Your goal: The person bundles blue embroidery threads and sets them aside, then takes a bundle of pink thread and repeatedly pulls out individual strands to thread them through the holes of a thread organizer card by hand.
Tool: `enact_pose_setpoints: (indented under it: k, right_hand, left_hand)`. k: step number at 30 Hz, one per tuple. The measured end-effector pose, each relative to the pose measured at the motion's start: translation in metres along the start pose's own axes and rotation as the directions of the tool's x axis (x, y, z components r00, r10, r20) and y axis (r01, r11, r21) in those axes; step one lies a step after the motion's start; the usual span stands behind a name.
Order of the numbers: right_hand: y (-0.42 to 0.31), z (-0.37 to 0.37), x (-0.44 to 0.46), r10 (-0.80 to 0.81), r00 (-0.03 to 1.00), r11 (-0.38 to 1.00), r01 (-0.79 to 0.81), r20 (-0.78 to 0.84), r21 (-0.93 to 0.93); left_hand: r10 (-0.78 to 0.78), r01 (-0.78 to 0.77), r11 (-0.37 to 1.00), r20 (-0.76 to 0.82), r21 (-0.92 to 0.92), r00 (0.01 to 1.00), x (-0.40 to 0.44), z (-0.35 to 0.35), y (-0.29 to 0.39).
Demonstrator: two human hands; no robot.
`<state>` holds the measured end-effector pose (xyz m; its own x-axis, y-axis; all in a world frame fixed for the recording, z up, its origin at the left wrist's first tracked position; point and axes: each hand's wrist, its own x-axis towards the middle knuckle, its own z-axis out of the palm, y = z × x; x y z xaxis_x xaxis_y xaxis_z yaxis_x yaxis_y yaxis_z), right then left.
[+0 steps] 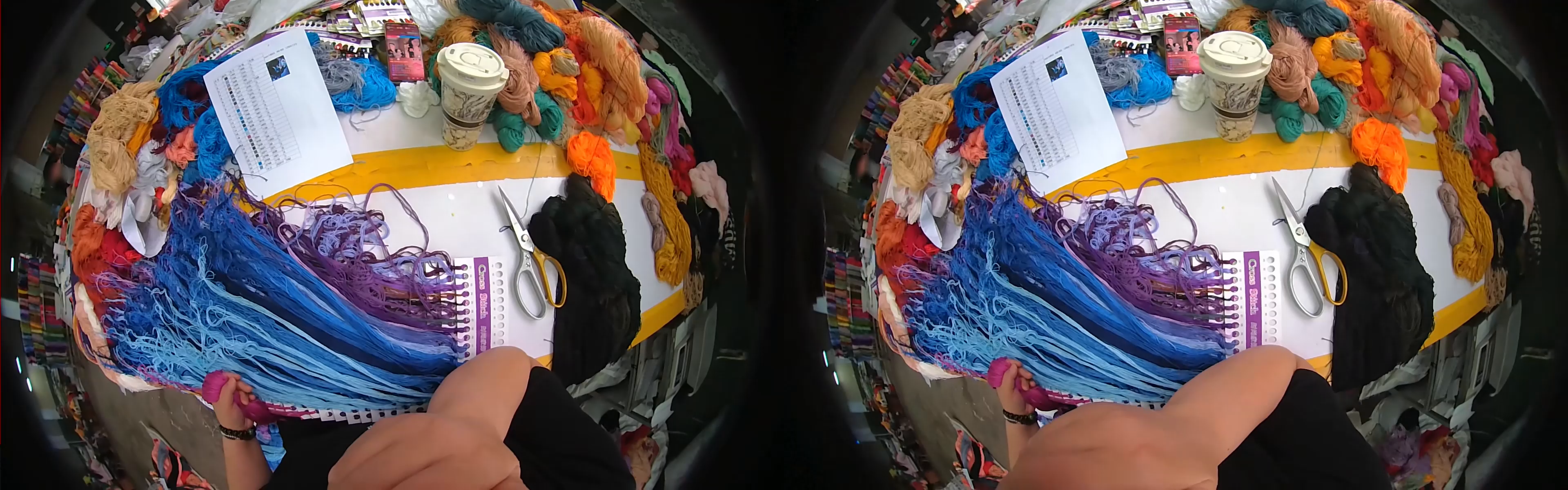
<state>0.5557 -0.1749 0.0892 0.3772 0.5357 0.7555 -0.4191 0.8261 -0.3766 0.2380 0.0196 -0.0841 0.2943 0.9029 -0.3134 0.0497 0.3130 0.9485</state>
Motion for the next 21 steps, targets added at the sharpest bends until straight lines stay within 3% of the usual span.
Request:
enact_pose_setpoints:
  k: [2,5,12,14,15,17,18,20,21]
  right_hand:
    - [-0.003,-0.011,0.002,0.071,0.983,0.996,-0.062,0.172,-0.059]
    - [0.002,0.000,-0.002,-0.001,0.999,0.999,0.002,0.040,-0.033]
    - [0.001,-0.009,-0.001,-0.005,0.997,0.999,0.008,0.080,-0.034]
    - [-0.006,-0.029,0.005,0.214,0.953,0.969,-0.235,0.214,0.077]
    - [-0.004,-0.022,0.003,0.214,0.953,0.969,-0.235,0.214,0.078]
    - [0.002,-0.001,0.000,0.029,0.998,1.000,-0.029,0.060,-0.004]
    - [0.000,-0.009,0.003,0.029,0.998,1.000,-0.029,0.060,-0.004]
    - [-0.008,-0.033,0.015,0.088,0.966,0.996,-0.093,0.242,0.011]
    - [-0.007,-0.033,0.015,0.088,0.966,0.996,-0.093,0.242,0.011]
  left_hand:
    - [0.000,0.000,1.000,0.000,-0.004,1.000,0.000,0.000,0.000]
    - [0.003,-0.003,1.000,0.007,-0.012,1.000,0.001,-0.001,-0.001]
    - [0.008,-0.008,1.000,0.010,-0.026,1.000,0.001,-0.003,-0.003]
    - [0.012,-0.012,0.999,0.016,-0.032,1.000,0.001,-0.002,-0.003]
    - [0.011,-0.011,0.999,0.015,-0.036,1.000,0.001,-0.002,-0.002]
    - [0.011,-0.010,0.999,0.013,-0.039,1.000,0.001,-0.002,-0.003]
    - [0.011,-0.011,0.999,0.014,-0.038,1.000,0.001,-0.003,-0.003]
    - [0.013,-0.013,0.999,0.015,-0.037,1.000,0.001,-0.003,-0.004]
    - [0.017,-0.017,1.000,0.014,-0.026,1.000,0.001,-0.003,-0.003]
